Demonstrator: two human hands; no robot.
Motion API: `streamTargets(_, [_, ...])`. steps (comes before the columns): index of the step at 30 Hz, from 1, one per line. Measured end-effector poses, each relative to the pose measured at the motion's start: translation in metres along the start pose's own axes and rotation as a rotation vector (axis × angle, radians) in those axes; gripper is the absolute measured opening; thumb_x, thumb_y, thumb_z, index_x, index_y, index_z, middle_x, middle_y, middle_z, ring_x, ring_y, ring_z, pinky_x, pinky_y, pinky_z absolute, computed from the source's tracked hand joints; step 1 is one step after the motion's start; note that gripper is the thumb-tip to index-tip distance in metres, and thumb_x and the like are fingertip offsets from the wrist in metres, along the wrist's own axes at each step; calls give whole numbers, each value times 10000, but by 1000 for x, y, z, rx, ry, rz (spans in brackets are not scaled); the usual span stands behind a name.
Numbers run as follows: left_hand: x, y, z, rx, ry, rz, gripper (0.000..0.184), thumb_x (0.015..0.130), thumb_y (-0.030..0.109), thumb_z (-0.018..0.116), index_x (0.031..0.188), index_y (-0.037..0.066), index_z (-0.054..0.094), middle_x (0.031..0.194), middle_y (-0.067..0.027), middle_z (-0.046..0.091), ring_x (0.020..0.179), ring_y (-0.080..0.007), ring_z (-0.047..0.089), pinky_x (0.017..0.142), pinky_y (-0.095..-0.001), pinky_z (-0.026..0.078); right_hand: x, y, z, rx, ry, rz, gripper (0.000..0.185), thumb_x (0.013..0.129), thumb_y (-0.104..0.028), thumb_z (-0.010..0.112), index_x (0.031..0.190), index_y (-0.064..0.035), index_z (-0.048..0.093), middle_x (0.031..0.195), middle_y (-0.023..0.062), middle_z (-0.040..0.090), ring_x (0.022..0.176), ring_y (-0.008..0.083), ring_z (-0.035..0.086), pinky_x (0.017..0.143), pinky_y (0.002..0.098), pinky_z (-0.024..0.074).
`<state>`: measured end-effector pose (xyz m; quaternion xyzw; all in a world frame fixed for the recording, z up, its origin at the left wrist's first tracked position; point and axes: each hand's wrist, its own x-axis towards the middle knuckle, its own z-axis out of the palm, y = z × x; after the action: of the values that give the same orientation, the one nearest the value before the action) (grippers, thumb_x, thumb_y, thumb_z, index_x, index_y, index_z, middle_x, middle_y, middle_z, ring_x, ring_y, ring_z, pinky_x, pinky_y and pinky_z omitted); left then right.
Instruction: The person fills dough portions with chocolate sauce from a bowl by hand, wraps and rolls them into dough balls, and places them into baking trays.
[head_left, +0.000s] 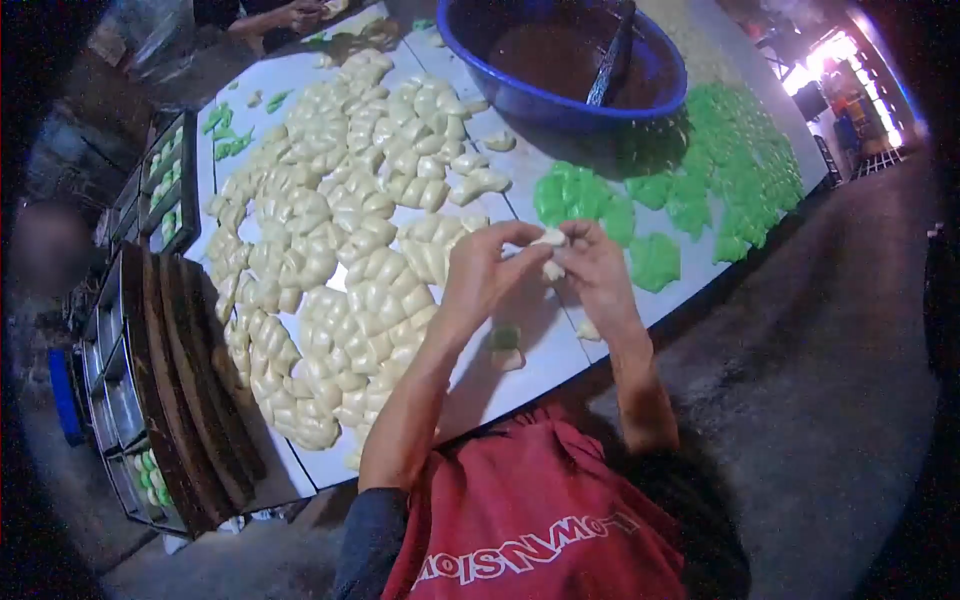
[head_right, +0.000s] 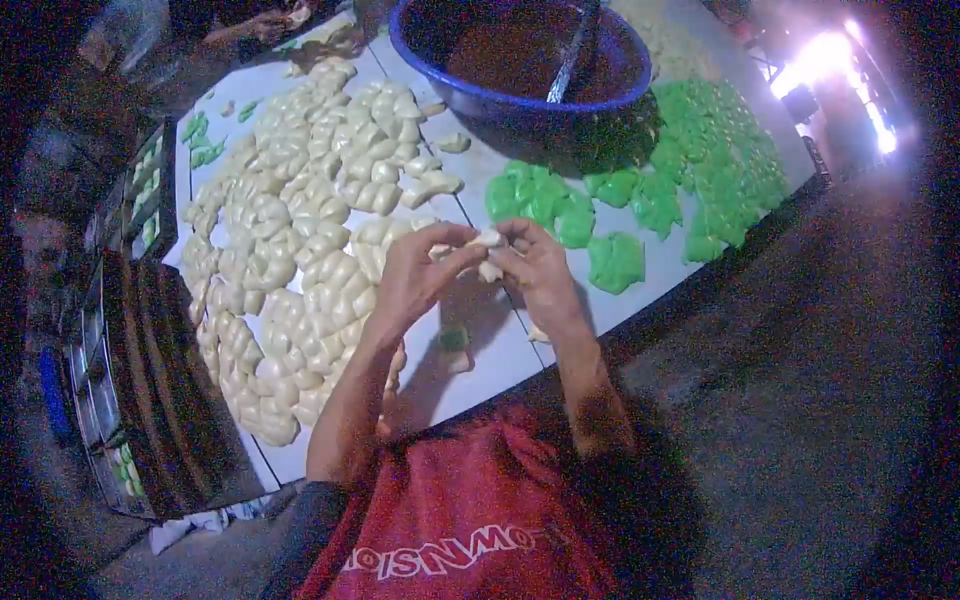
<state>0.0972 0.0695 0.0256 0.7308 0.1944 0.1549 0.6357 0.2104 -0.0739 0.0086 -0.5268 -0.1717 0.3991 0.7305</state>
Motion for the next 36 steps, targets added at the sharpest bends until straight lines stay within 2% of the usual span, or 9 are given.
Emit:
streamTargets(6, [-4, 12, -6, 2, -68, -63, 275, 930, 203, 637, 1049, -39, 692, 858, -88, 708, 843, -143, 654, 758, -286, 507, -4, -6, 1, -432, -59, -116, 447, 920, -88, 632, 1337, -43, 475, 1206, 113, 565, 1020, 156, 607, 864, 276, 506])
streamTargets(12, [24, 25, 32, 16, 282, 283, 499, 1007, 288, 486, 1382, -31, 406, 1359, -187, 486, 1170, -268, 555, 993, -349, 431, 19, -32, 6, -429, 134, -245, 234, 855, -94, 694, 1039, -4, 583, 967, 63, 645, 898, 148, 621, 832, 299, 503])
streamTargets(17, [79, 13, 88, -224, 499, 716, 781, 858, 525, 658, 1321, -81, 491, 1095, -232, 676, 922, -293, 695, 825, -357, 535, 38, -86, 12, 309, -115, 20, 219, 887, -114, 686, 1054, -14, 586, 921, 50, 645, 837, 92, 617, 709, 228, 497])
streamTargets(20, [105, 25, 118, -596, 516, 564, 738, 863, 376, 731, 1354, -96, 446, 1160, -240, 643, 1023, -223, 648, 893, -339, 508, 74, -110, -13, 276, -281, 163, 208, 911, -145, 666, 1063, -28, 584, 922, 44, 643, 827, 82, 612, 709, 224, 494])
streamTargets(23, [101, 0, 123, -579, 261, 37, 613, 909, 224, 696, 1375, -75, 433, 1169, -200, 646, 1030, -190, 637, 895, -316, 503, 128, -127, -27, 71, -367, 125, 174, 919, -141, 634, 1043, -38, 571, 949, 60, 644, 839, 122, 626, 739, 257, 513])
streamTargets(27, [86, 7, 105, -463, 207, -121, 424, 960, 86, 591, 1354, -27, 481, 1116, -117, 679, 968, -149, 650, 839, -267, 512, 244, -153, -47, -760, -491, -103, 231, 937, -237, 593, 1025, -24, 581, 961, 63, 649, 870, 139, 619, 747, 297, 489])
streamTargets(28, [80, 6, 97, -422, 245, -147, 414, 962, 92, 591, 1345, -31, 488, 1106, -117, 682, 958, -147, 652, 836, -266, 512, 270, -146, -52, -1108, -526, -273, 264, 935, -255, 568, 1049, -17, 580, 975, 127, 669, 903, 235, 654, 775, 368, 500])
streamTargets(30, [69, 3, 83, -344, 321, -198, 396, 967, 102, 590, 1326, -39, 502, 1086, -117, 687, 938, -142, 655, 831, -262, 512, 294, -136, -47, -1468, -649, -172, 277, 922, -256, 546, 1067, -22, 586, 1003, 190, 668, 973, 346, 645, 825, 444, 489])
streamTargets(36, [37, -12, 71, -379, 501, -246, 375, 955, 131, 614, 1290, -14, 529, 1087, -144, 674, 912, -177, 666, 817, -298, 540, 311, -94, -57, -1628, -1130, -102, 342, 917, -267, 536, 1172, -45, 590, 1061, 232, 664, 1012, 378, 639, 875, 489, 478])
